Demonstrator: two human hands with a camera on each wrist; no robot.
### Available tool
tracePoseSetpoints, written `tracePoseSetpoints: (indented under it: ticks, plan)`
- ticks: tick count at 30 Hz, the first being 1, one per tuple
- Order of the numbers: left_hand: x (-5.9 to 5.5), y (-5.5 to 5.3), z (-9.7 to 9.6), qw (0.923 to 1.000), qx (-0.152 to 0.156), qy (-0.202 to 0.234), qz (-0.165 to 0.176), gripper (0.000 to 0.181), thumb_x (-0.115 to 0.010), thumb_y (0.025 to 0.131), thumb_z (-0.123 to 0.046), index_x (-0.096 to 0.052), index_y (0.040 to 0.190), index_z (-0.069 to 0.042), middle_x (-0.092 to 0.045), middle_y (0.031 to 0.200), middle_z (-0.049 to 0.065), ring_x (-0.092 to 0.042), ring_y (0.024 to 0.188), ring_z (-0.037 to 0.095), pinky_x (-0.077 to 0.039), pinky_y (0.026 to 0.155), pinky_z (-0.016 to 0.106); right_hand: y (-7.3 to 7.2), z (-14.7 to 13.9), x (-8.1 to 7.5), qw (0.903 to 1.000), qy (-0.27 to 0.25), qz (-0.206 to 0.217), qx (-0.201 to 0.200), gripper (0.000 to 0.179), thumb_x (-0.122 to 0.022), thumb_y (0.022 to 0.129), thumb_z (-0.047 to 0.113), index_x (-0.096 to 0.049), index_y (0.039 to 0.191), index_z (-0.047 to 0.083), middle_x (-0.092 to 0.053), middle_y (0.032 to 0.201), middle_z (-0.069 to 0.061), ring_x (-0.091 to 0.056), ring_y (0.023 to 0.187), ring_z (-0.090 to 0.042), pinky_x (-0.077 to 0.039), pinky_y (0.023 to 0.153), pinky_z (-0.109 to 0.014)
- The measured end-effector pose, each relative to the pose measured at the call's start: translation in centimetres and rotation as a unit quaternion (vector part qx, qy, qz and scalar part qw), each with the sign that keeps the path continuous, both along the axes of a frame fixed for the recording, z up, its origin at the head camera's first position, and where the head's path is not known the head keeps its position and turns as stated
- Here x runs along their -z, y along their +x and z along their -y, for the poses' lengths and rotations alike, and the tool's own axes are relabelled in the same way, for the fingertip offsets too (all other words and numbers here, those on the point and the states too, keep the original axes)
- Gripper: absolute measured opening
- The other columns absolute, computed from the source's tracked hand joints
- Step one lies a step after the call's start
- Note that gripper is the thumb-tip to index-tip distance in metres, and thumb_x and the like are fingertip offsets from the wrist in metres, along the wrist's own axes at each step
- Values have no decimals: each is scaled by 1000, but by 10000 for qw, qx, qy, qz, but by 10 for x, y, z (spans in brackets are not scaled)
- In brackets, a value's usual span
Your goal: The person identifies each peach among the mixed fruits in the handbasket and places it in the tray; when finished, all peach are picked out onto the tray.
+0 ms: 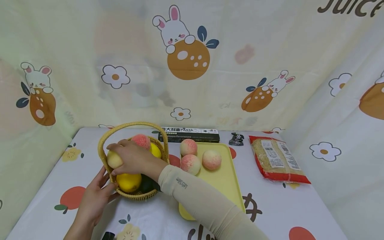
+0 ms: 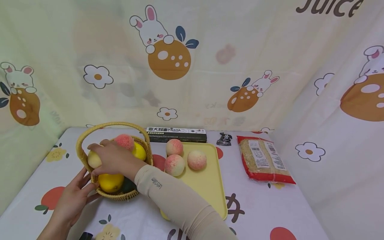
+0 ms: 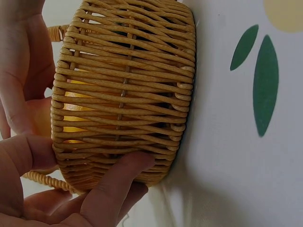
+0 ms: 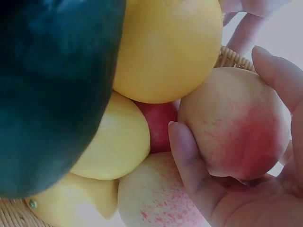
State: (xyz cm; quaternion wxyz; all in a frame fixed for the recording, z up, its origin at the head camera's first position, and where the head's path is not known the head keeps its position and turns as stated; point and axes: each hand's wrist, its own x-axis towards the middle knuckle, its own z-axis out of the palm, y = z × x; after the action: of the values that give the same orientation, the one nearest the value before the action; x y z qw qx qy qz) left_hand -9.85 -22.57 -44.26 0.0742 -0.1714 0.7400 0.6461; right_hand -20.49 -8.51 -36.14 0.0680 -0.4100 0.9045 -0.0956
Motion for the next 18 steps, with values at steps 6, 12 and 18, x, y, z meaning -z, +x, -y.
tracePoseSetpoints:
  ticks: [6, 12, 18]
  plan:
    - [0, 0, 1, 10000, 1, 46, -35, 90, -54, 105, -9, 1, 169, -40, -16, 177, 18, -43, 151, 45, -64, 96, 45, 0, 2, 2, 9999, -86, -19, 58, 78, -80, 90, 53, -46, 158, 36, -53, 151, 5, -55, 125, -7, -56, 89, -17]
    - [0, 0, 1, 10000, -8, 48, -17, 90, -54, 105, -9, 1, 169, -40, -15, 177, 19, -42, 152, 45, -63, 97, 46, 0, 2, 3, 9998, -173, -27, 32, 72, -80, 90, 47, -50, 155, 35, -55, 146, 4, -55, 118, -6, -51, 80, -12]
    - [1, 0, 1, 9999, -6, 93, -40, 91, -55, 105, -8, 1, 169, -39, -16, 177, 20, -41, 152, 46, -64, 95, 45, 1, 0, 1, 9997, -222, 42, 4, 69, -79, 90, 45, -51, 153, 34, -57, 141, 4, -55, 111, -6, -49, 76, -12]
